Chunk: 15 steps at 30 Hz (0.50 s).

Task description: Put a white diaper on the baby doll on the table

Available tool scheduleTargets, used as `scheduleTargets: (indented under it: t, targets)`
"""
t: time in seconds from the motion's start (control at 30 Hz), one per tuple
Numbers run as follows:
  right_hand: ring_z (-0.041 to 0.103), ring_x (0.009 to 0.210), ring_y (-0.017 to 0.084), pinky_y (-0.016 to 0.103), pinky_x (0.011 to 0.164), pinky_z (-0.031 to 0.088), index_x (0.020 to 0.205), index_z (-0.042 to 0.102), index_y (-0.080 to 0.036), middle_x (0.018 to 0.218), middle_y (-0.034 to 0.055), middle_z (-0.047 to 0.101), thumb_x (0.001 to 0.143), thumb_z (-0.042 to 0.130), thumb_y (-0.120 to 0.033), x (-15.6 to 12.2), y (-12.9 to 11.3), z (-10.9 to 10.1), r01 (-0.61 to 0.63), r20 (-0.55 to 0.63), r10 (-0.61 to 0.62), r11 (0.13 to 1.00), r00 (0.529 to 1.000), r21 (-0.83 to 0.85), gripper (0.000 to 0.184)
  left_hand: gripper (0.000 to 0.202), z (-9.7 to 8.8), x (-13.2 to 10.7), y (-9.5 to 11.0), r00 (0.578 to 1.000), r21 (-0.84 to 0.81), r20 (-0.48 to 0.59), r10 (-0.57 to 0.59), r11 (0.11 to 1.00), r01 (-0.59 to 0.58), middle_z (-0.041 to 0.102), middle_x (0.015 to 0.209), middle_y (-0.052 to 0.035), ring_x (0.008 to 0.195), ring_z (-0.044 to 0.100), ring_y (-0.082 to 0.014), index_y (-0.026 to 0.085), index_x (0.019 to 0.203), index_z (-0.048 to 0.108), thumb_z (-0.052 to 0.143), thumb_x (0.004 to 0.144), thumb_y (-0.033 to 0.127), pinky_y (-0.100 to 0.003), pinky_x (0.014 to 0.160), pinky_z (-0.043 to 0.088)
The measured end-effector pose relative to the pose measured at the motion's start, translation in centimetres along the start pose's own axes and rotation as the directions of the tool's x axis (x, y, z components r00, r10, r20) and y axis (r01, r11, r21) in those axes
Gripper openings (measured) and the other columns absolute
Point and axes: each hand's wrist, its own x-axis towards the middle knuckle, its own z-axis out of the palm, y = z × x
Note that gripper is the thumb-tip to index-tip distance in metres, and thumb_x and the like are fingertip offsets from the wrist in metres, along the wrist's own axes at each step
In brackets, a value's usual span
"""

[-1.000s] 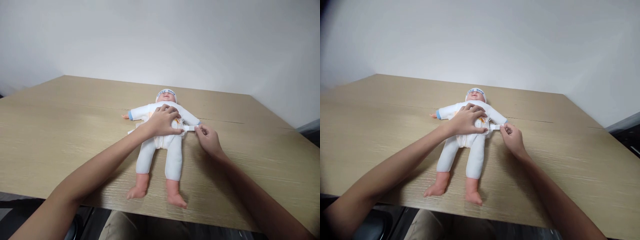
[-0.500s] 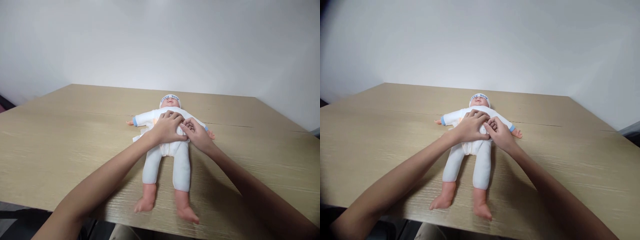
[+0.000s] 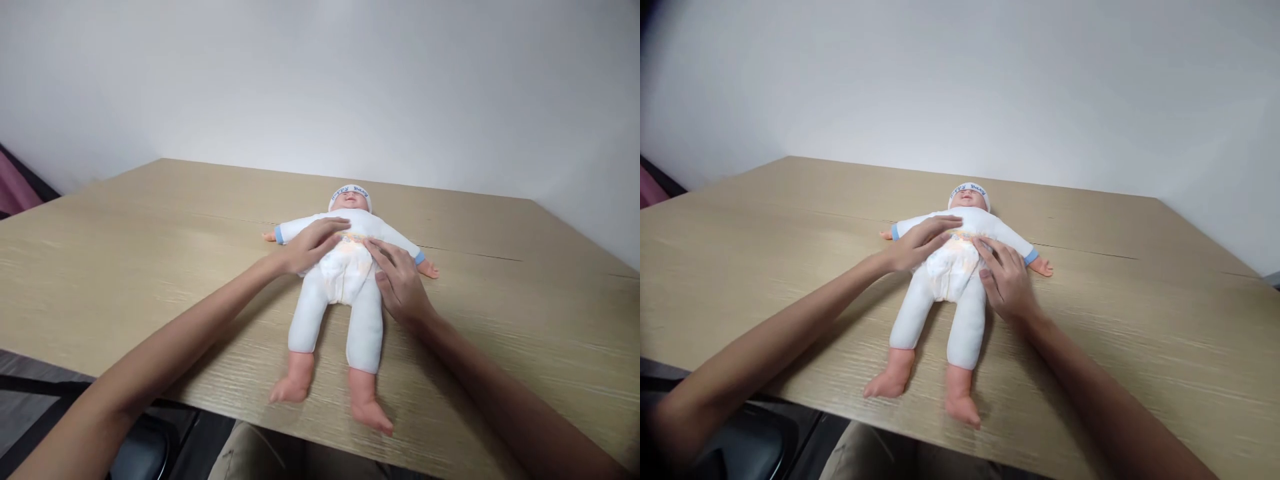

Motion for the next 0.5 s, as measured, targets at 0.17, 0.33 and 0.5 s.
scheduleTargets:
  t: [0.17,0.33,0.5]
  targets:
    - [0.058,0.145,0.034,0.055,0.120,0.043,0.164,0.055,-0.026,0.158,0.0122,0.064,0.116,0.042,-0.030,1.1,-1.8,-1.0,0.013,-0.086,-0.025,0.991,0.996,-0.133,0.050,0.039,-2.3,-6.6,-3.3,0.990,0.219,-0.107,-0.093,0.969,0.115,0.069,0.150,-0.0105,0.144,0.061,-0.0291,0.025,0.139,0.071,0.047,0.114,0.044,-0.054,0.127,0.045]
    - [0.071,0.112,0.029,0.046,0.103,0.050,0.124,0.076,-0.025,0.118,0.0096,0.077,0.114,0.050,-0.033,5.3,-5.2,-1.0,-0.027,-0.152,0.018,0.998,0.988,-0.052,0.029,0.033,-3.6,-9.5,-3.8,0.950,0.359,-0.126,-0.284,0.880,0.311,0.073,0.120,-0.0125,0.118,0.064,-0.0333,0.021,0.115,0.068,0.060,0.104,0.052,-0.052,0.108,0.052]
    - [0.068,0.094,0.025,0.040,0.085,0.050,0.113,0.078,-0.025,0.106,0.0080,0.071,0.111,0.057,-0.043,10.0,-6.7,0.2,-0.055,0.193,0.060,0.998,0.979,-0.027,0.028,0.038,-3.2,-8.8,-3.5,0.895,0.329,-0.068,-0.440,0.837,0.437,0.072,0.103,-0.0103,0.104,0.062,-0.0328,0.022,0.090,0.059,0.070,0.092,0.059,-0.055,0.107,0.044]
